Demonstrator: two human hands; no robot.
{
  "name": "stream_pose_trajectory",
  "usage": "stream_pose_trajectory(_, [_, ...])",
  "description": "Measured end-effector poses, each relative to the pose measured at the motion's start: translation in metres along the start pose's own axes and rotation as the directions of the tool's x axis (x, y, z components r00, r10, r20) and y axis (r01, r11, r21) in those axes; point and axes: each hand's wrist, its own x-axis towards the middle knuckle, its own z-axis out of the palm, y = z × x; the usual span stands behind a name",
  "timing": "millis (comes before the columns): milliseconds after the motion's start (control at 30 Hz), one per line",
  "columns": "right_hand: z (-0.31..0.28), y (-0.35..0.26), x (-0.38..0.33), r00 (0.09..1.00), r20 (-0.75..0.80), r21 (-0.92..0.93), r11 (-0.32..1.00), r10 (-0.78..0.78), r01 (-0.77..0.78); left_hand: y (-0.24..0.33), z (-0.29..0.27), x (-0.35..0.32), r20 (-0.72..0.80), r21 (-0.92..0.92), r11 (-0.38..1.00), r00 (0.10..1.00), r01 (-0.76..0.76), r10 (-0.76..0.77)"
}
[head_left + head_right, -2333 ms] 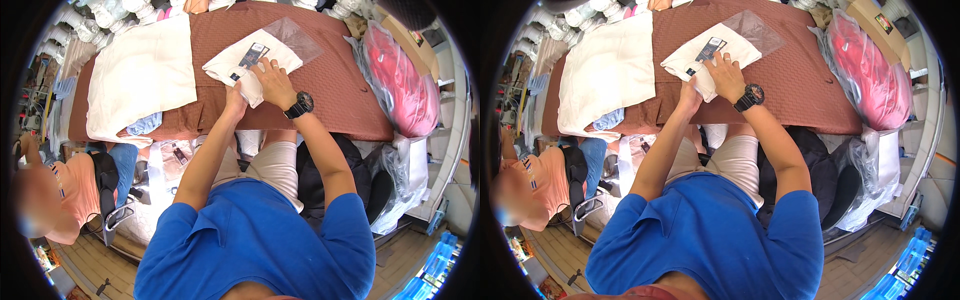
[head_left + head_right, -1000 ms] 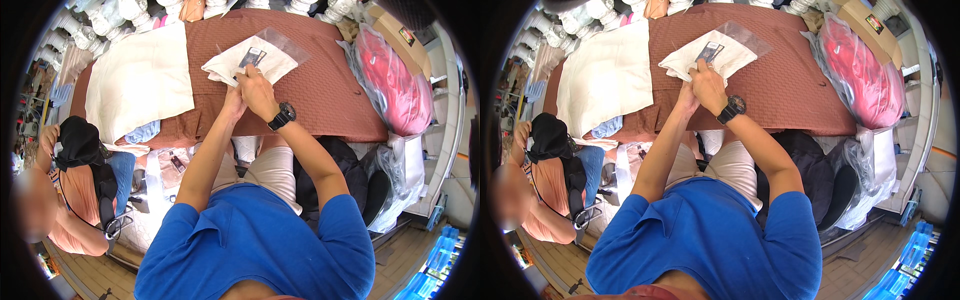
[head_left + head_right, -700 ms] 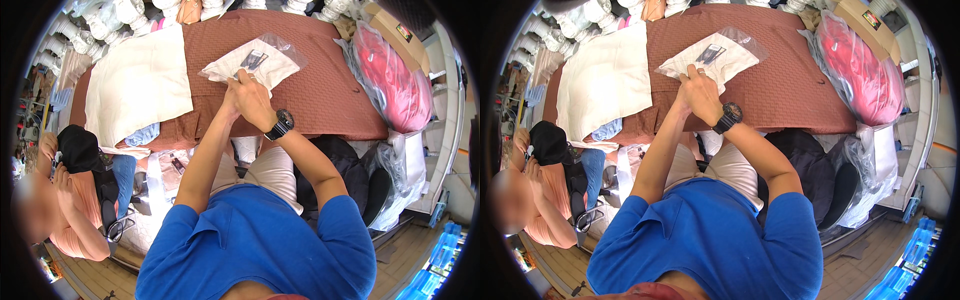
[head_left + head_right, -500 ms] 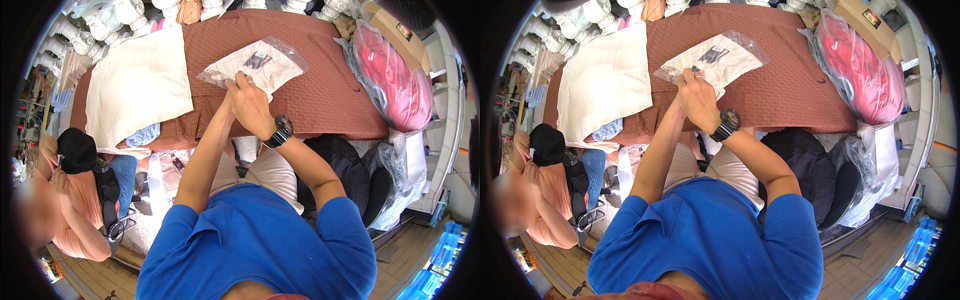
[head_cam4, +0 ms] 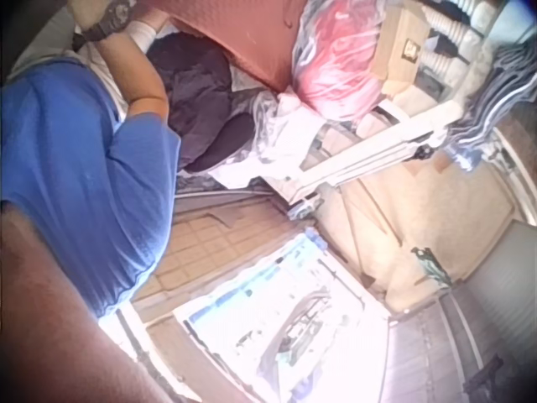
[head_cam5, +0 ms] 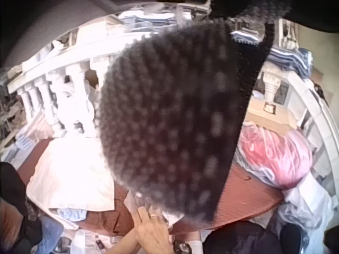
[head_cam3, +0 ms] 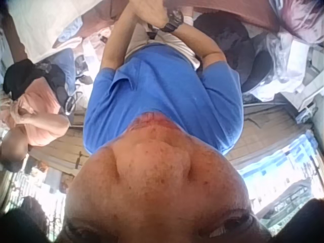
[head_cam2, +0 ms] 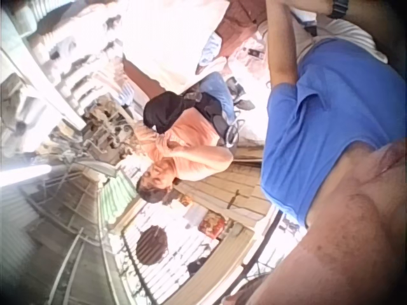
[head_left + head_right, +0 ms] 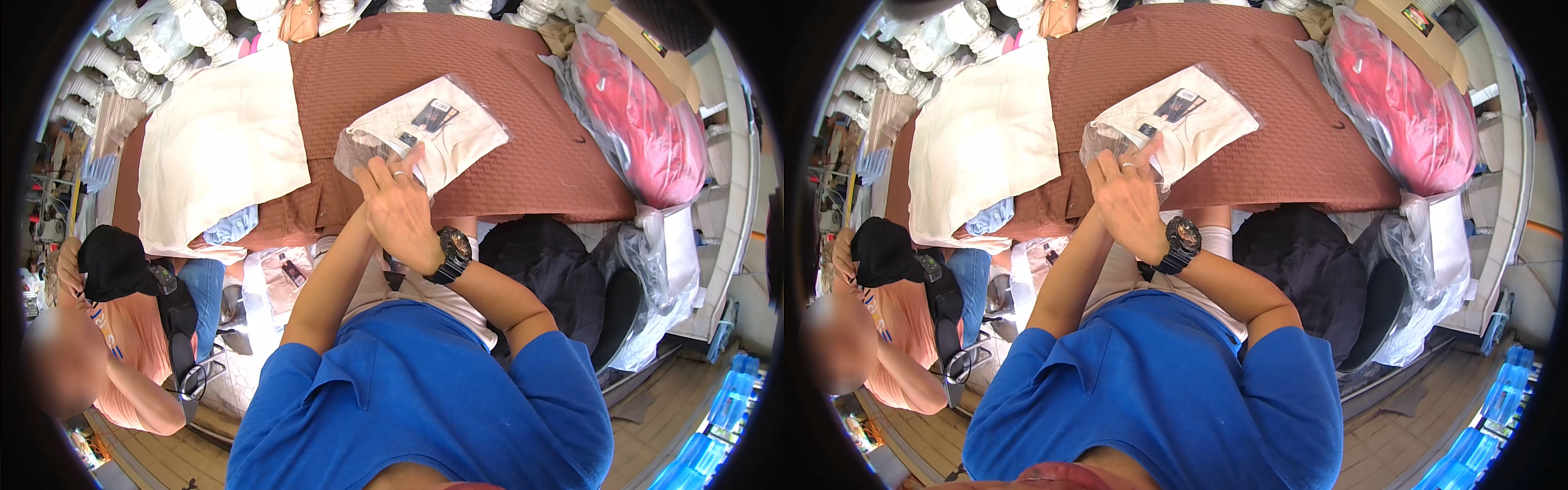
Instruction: The person picks up a light-colored clothing item, spreads it out on the table, smooths it, folds it into a rectangle, and places it inside a clear plastic bag.
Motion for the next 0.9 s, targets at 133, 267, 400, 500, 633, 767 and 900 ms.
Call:
stream_pose_trajectory(133, [-0.017, -0.012, 0.002, 0.999, 0.045, 0.082, 0.996, 0.031, -0.034, -0.001, 0.010, -0.003, 0.019, 0.072, 0.997, 1.000, -0.017, 0.016])
stream_pose_trajectory(267, [-0.025, -0.010, 0.006, 0.995, -0.065, 0.185, 0.981, 0.078, -0.065, 0.019, 0.035, 0.006, 0.087, 0.306, 0.935, 0.983, -0.180, 0.161])
stream_pose_trajectory(400, [-0.025, -0.001, 0.007, 0.916, -0.277, 0.502, 0.857, 0.291, -0.120, 0.054, 0.061, 0.038, 0.295, 0.663, 0.588, 0.884, -0.463, 0.363])
stream_pose_trajectory(500, [-0.002, 0.016, -0.015, 0.798, -0.331, 0.647, 0.737, 0.504, -0.197, 0.080, 0.070, 0.042, 0.596, 0.803, -0.119, 0.790, -0.584, 0.143])
stream_pose_trajectory(633, [0.053, 0.020, -0.077, 0.739, -0.094, 0.816, 0.477, 0.667, -0.326, 0.038, 0.032, 0.043, 0.503, 0.660, -0.652, 0.864, -0.373, 0.014])
stream_pose_trajectory(767, [0.046, 0.020, -0.137, 0.709, 0.555, 0.595, 0.387, 0.436, -0.704, 0.001, -0.013, 0.010, 0.412, 0.745, -0.540, 0.907, -0.392, -0.091])
stream_pose_trajectory(900, [0.016, 0.035, -0.123, 0.865, 0.325, 0.657, 0.566, 0.383, -0.498, -0.016, -0.030, -0.008, 0.469, 0.825, -0.410, 0.876, -0.388, 0.115])
